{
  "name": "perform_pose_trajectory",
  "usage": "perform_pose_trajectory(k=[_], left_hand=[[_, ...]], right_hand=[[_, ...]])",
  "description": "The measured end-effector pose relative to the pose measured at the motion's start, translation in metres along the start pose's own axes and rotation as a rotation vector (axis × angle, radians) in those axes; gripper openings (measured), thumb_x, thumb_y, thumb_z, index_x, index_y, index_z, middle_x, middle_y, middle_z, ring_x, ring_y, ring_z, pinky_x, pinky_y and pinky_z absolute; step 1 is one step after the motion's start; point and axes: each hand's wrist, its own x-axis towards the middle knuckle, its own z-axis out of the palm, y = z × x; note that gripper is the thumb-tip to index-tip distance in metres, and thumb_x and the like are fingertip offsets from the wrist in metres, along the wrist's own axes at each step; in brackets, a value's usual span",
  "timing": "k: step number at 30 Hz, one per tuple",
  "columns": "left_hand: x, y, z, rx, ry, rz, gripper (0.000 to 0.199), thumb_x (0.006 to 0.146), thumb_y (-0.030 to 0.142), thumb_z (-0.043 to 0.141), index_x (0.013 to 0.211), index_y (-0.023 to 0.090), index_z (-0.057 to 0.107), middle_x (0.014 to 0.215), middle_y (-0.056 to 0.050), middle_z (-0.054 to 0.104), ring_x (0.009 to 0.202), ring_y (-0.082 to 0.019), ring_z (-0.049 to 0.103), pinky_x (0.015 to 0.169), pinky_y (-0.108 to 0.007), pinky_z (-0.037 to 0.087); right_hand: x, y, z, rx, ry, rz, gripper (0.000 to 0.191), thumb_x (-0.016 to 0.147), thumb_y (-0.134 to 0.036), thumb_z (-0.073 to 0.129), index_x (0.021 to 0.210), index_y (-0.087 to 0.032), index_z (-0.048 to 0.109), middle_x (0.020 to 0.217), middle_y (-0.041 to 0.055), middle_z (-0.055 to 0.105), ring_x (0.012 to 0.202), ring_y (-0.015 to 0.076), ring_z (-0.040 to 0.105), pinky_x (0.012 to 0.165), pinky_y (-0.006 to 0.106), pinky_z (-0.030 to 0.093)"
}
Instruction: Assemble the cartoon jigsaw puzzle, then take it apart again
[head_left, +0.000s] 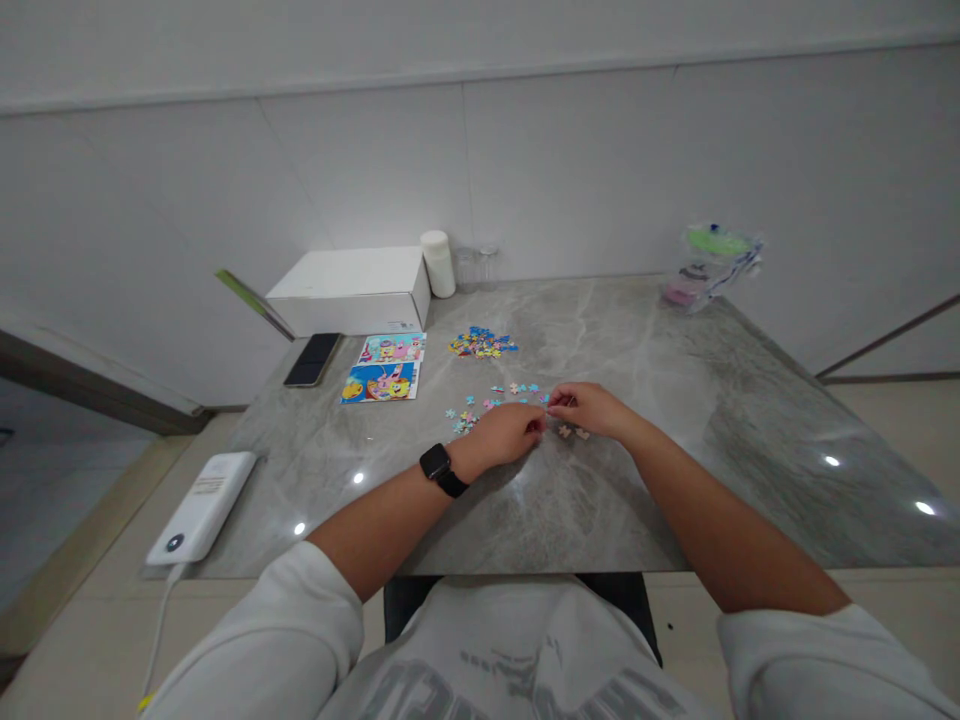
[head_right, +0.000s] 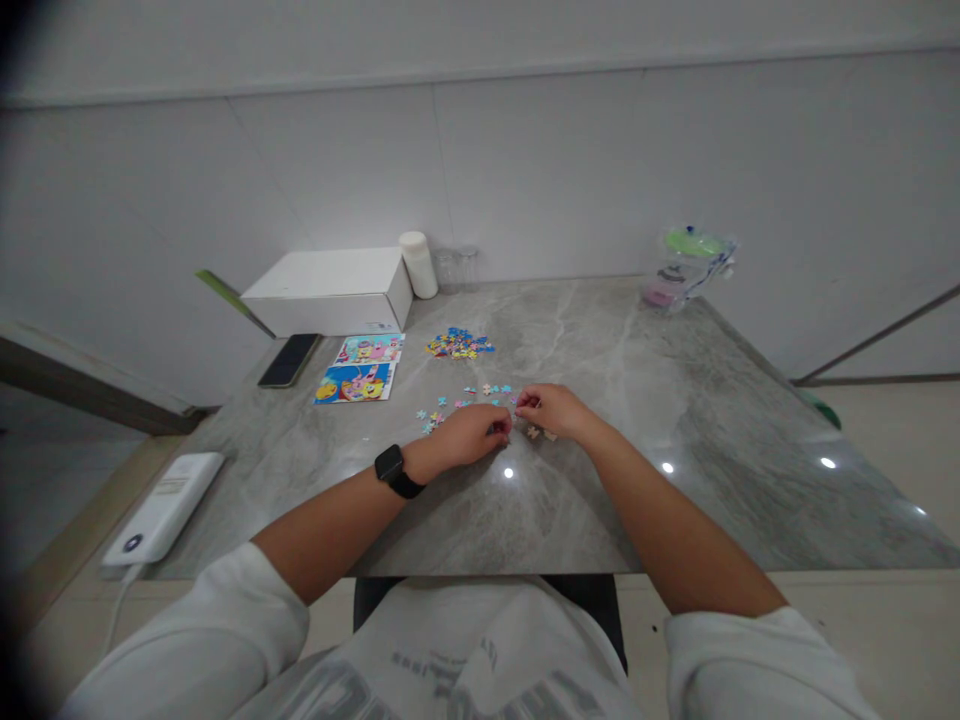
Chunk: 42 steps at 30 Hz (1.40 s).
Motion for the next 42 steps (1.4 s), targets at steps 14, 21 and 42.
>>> perform_pose_trajectory(k=[14, 21, 42], left_hand=[[-0.014, -0.039, -0.026, -0.631, 0.226, -0.219, 0.028, 0.083, 0.039, 0.079, 0.094, 0.016, 0.071, 0.088, -0.003, 0.073, 0.078, -0.015, 0.066, 0.073, -0.027, 0.053], [-0.044, -0.054, -0.055, -0.105, 0.194, -0.125, 0.019, 0.096, 0.032, 0.066, 0.102, 0.019, 0.077, 0.101, -0.006, 0.075, 0.09, -0.018, 0.066, 0.085, -0.032, 0.051], [-0.113, -0.029, -0.04, 0.177, 0.031, -0.25, 0.015, 0.089, 0.014, 0.059, 0.098, 0.02, 0.07, 0.1, -0.006, 0.075, 0.09, -0.023, 0.069, 0.079, -0.032, 0.05]], right_hand=[[0.008, -0.048, 0.022, 0.149, -0.069, -0.029, 0.034, 0.092, -0.051, 0.056, 0.083, -0.019, 0.065, 0.066, -0.0035, 0.054, 0.062, 0.013, 0.048, 0.06, 0.025, 0.036], [0.01, -0.039, 0.019, -0.443, 0.051, -0.082, 0.018, 0.094, -0.023, 0.058, 0.095, -0.018, 0.075, 0.094, 0.0067, 0.075, 0.084, 0.0185, 0.063, 0.075, 0.027, 0.041], [0.014, -0.1, 0.09, -0.479, -0.236, -0.423, 0.011, 0.091, -0.024, 0.072, 0.099, -0.022, 0.08, 0.109, 0.0073, 0.072, 0.099, 0.0209, 0.066, 0.085, 0.028, 0.045]])
